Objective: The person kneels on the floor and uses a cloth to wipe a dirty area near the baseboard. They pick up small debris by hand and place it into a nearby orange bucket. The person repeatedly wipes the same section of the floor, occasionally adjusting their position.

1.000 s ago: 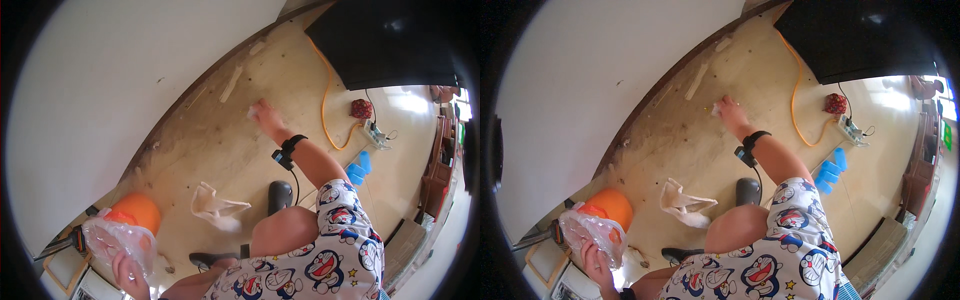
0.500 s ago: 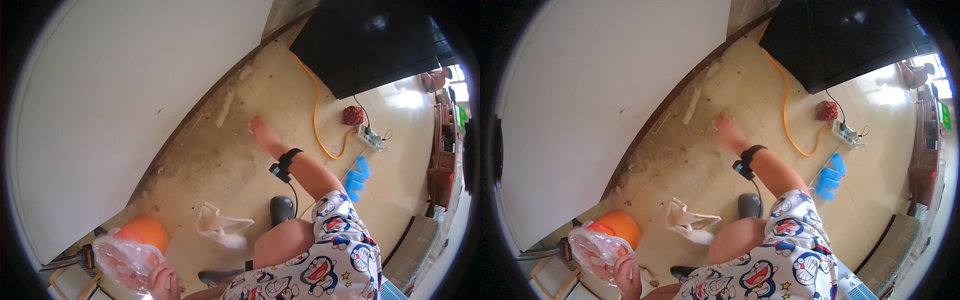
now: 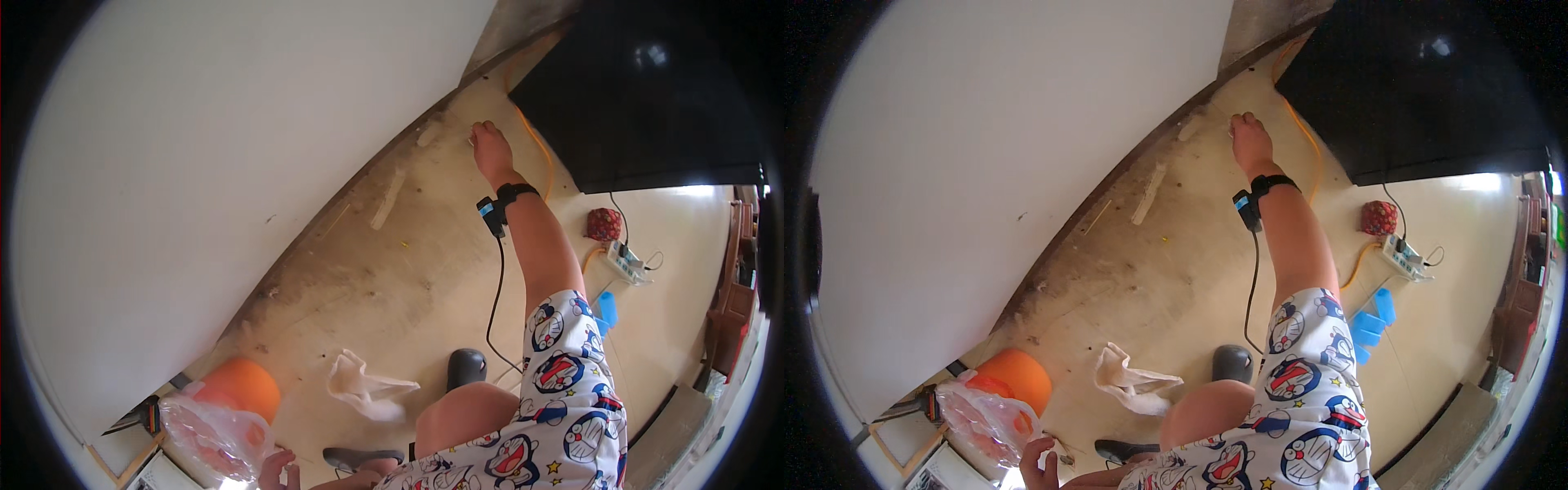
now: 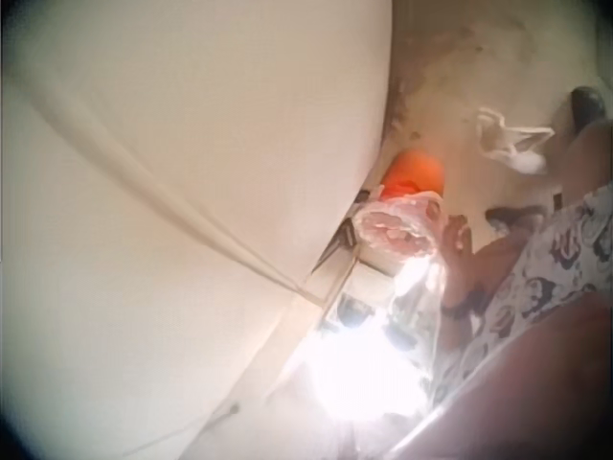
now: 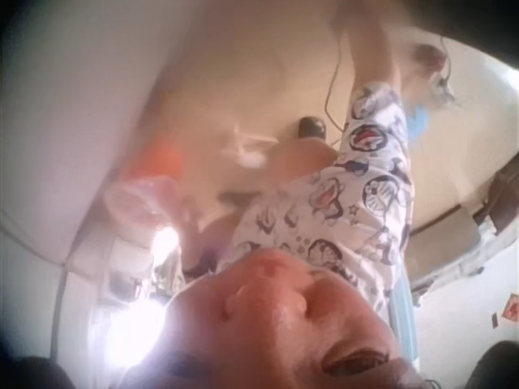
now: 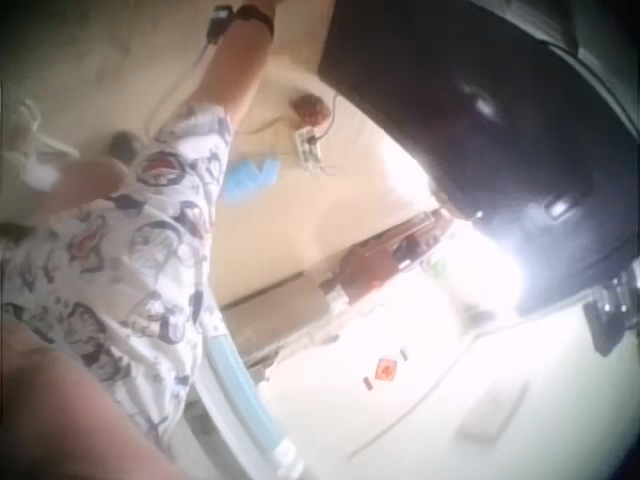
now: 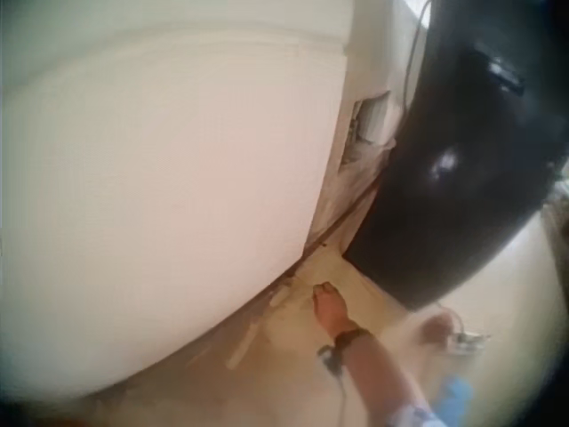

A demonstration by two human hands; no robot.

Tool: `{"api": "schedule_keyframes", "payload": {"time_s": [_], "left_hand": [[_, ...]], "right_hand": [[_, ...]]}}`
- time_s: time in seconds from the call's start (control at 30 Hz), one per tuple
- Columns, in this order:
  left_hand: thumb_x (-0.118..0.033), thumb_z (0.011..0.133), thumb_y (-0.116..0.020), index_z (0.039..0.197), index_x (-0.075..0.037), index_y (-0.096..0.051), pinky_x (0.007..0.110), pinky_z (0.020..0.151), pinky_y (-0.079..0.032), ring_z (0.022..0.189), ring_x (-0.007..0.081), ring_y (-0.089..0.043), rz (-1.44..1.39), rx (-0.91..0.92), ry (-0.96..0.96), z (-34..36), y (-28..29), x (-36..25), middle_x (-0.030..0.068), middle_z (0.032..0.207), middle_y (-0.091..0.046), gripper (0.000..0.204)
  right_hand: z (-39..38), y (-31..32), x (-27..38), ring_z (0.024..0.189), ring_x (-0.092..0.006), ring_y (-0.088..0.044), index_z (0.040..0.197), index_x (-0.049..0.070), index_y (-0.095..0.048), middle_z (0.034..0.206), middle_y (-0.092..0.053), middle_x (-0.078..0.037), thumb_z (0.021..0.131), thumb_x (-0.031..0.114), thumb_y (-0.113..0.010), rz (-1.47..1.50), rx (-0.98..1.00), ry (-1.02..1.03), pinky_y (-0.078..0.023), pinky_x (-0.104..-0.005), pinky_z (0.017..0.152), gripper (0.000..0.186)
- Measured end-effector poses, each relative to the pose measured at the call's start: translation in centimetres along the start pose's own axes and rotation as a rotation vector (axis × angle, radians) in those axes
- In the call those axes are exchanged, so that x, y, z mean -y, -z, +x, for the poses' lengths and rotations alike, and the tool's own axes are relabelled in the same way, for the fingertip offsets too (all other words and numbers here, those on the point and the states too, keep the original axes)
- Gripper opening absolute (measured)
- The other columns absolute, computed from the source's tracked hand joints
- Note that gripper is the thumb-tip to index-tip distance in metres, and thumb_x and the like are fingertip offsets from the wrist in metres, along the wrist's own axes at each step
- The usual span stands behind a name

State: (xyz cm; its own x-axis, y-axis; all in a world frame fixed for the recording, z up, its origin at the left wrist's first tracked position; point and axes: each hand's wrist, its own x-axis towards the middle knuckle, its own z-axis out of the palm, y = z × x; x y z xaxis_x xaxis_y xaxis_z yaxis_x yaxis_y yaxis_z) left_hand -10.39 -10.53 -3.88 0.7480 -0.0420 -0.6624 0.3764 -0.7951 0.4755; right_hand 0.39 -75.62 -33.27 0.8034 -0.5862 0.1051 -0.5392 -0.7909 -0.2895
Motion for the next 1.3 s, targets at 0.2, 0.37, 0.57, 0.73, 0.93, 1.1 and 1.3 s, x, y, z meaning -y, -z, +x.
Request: {"api": "schedule_keyframes", "payload": {"time_s": [0.2,0.37,0.57,0.73,0.93,1.1,1.3], "left_hand": [[-0.01,0.089,-0.063,0.122,-0.006,-0.059,0.044,0.1,-0.043,0.119,0.0316,-0.05,0.518,0.101,-0.405,0.3,1.1,-1.3,0.0184,0.132,-0.05,0.034],[-0.004,0.089,-0.06,0.104,-0.004,-0.066,0.044,0.1,-0.043,0.119,0.0318,-0.05,0.439,0.064,-0.394,0.2,0.9,-1.5,0.0176,0.124,-0.054,0.016],[-0.001,0.089,-0.06,0.109,-0.004,-0.064,0.041,0.097,-0.045,0.115,0.0296,-0.053,0.296,-0.002,-0.257,-0.6,0.0,-2.4,0.0152,0.119,-0.058,0.021],[-0.003,0.088,-0.063,0.114,-0.002,-0.061,0.04,0.095,-0.046,0.111,0.0289,-0.055,0.322,-0.016,-0.303,-0.8,0.2,-1.3,0.015,0.118,-0.06,0.026],[-0.015,0.095,-0.055,0.132,-0.001,-0.05,0.037,0.097,-0.041,0.111,0.0261,-0.05,0.361,-0.001,-0.182,-0.7,3.6,2.2,0.0135,0.123,-0.057,0.04],[-0.017,0.096,-0.058,0.124,-0.003,-0.055,0.036,0.09,-0.047,0.103,0.0257,-0.057,0.452,-0.132,-0.307,-2.2,4.8,2.5,0.0135,0.117,-0.06,0.032],[-0.021,0.097,-0.058,0.115,-0.007,-0.063,0.037,0.089,-0.049,0.103,0.0269,-0.061,0.563,-0.156,-0.453,-0.9,3.4,-0.1,0.0119,0.108,-0.066,0.024]], "right_hand": [[-0.4,-2.8,1.2,0.107,-0.0338,-0.057,0.113,0.002,-0.058,0.114,-0.056,-0.017,0.084,0.006,-0.06,-0.41,0.216,0.079,-0.056,-0.0381,0.083,0.029],[-0.5,-2.2,1.2,0.109,-0.0305,-0.057,0.117,0.002,-0.058,0.113,-0.059,-0.016,0.086,0.008,-0.061,-0.563,0.328,0.076,-0.053,-0.0365,0.088,0.032],[-0.4,-3.2,-0.1,0.093,-0.0318,-0.063,0.109,0.005,-0.058,0.103,-0.061,-0.018,0.077,0.006,-0.069,-0.52,0.243,0.122,-0.054,-0.0364,0.08,0.034],[-0.4,-2.6,-0.1,0.094,-0.0338,-0.063,0.103,0.004,-0.06,0.105,-0.061,-0.019,0.079,0.005,-0.065,-0.318,0.252,-0.017,-0.054,-0.039,0.08,0.025],[-5.8,-2.2,5.7,0.092,-0.0333,-0.061,0.099,0.006,-0.062,0.102,-0.06,-0.014,0.077,0.004,-0.062,0.255,0.047,0.233,-0.053,-0.0414,0.078,0.021],[-7.9,-4.1,9.2,0.095,-0.0303,-0.059,0.098,0.009,-0.064,0.096,-0.058,-0.01,0.074,0.003,-0.062,0.105,0.078,0.358,-0.053,-0.0403,0.078,0.024],[-8.9,-4.7,9.6,0.099,-0.0293,-0.059,0.101,0.007,-0.066,0.103,-0.059,-0.012,0.076,0.003,-0.059,-0.061,0.201,0.359,-0.054,-0.0365,0.079,0.026]]}}
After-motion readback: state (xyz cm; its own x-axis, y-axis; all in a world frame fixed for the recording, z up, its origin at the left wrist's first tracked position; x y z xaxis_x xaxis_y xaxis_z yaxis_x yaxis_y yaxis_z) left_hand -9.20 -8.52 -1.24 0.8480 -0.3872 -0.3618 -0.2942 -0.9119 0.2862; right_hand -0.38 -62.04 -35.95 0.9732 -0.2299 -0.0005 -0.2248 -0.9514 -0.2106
